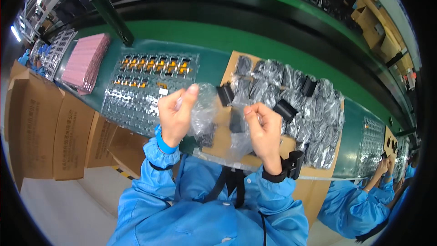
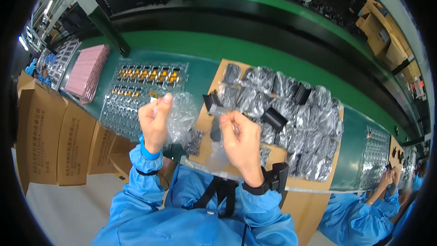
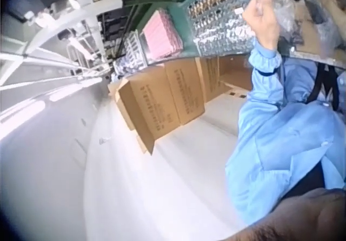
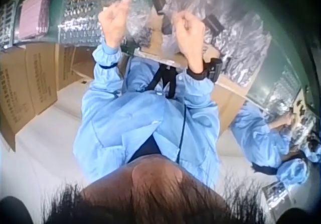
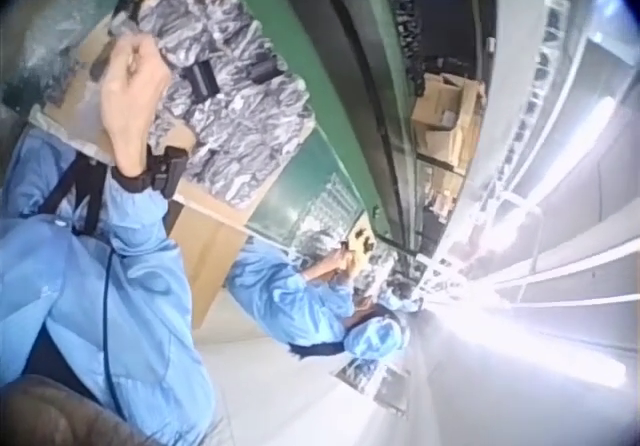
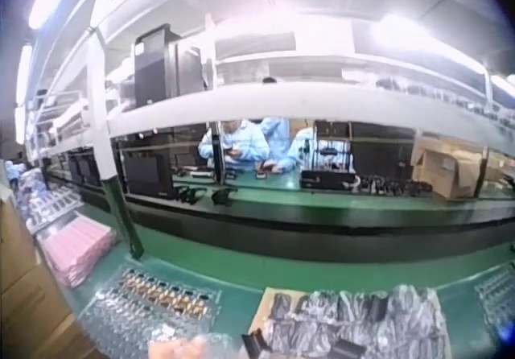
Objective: The recorder is assembling electronic components at a factory workstation, unwrapping parts from plastic bags and attaching labels.
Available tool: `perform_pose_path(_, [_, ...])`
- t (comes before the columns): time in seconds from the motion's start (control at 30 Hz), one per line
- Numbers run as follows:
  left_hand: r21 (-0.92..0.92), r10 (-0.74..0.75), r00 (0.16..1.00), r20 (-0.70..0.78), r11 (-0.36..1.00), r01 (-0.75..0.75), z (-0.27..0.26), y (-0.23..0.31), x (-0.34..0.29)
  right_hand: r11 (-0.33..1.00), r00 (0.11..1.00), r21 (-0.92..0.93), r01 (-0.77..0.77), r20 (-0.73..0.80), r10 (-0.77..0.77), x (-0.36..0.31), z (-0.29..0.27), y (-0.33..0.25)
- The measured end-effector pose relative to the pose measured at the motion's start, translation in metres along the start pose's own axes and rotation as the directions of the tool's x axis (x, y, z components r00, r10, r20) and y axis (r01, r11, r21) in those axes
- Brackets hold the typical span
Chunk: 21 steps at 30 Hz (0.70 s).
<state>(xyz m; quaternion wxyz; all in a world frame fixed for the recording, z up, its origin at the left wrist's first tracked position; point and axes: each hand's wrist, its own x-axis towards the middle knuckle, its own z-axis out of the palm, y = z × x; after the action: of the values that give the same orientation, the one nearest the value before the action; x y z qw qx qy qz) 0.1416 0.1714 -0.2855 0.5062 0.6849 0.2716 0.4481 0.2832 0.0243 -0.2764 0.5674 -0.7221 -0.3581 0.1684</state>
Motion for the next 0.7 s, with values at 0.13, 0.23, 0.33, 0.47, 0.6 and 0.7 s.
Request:
perform_pose_path(0.13, [-0.239, -0.048, 0.99, -0.134, 0.971, 0.015, -0.004, 0.0, -0.006, 0.997, 0.996, -0.037, 0.07, -0.054, -0.072, -0.005, -0.002, -0.003])
perform_pose_path(0.23, [-0.383, 0.005, 0.992, -0.124, 0.922, -0.053, 0.0, 0.007, -0.004, 0.977, 0.973, -0.1, 0.19, -0.111, -0.201, 0.005, -0.001, -0.007])
perform_pose_path(0.33, [-0.471, -0.102, 0.99, -0.095, 0.881, 0.046, 0.008, 0.005, -0.001, 0.978, 0.977, -0.16, 0.137, -0.139, -0.16, 0.012, 0.0, -0.009])
perform_pose_path(0.47, [-0.475, -0.196, 0.971, -0.138, 0.873, 0.109, 0.035, 0.019, 0.005, 0.964, 0.956, -0.137, 0.227, -0.158, -0.248, 0.012, 0.018, -0.015])
perform_pose_path(0.6, [-0.547, -0.109, 0.992, -0.063, 0.835, 0.057, 0.072, 0.023, -0.006, 0.909, 0.854, -0.141, 0.393, -0.311, -0.418, 0.008, 0.04, -0.024])
perform_pose_path(0.7, [-0.669, -0.064, 0.989, 0.129, 0.731, 0.135, 0.071, 0.019, -0.033, 0.871, 0.799, -0.089, 0.483, -0.362, -0.48, -0.002, 0.049, -0.025])
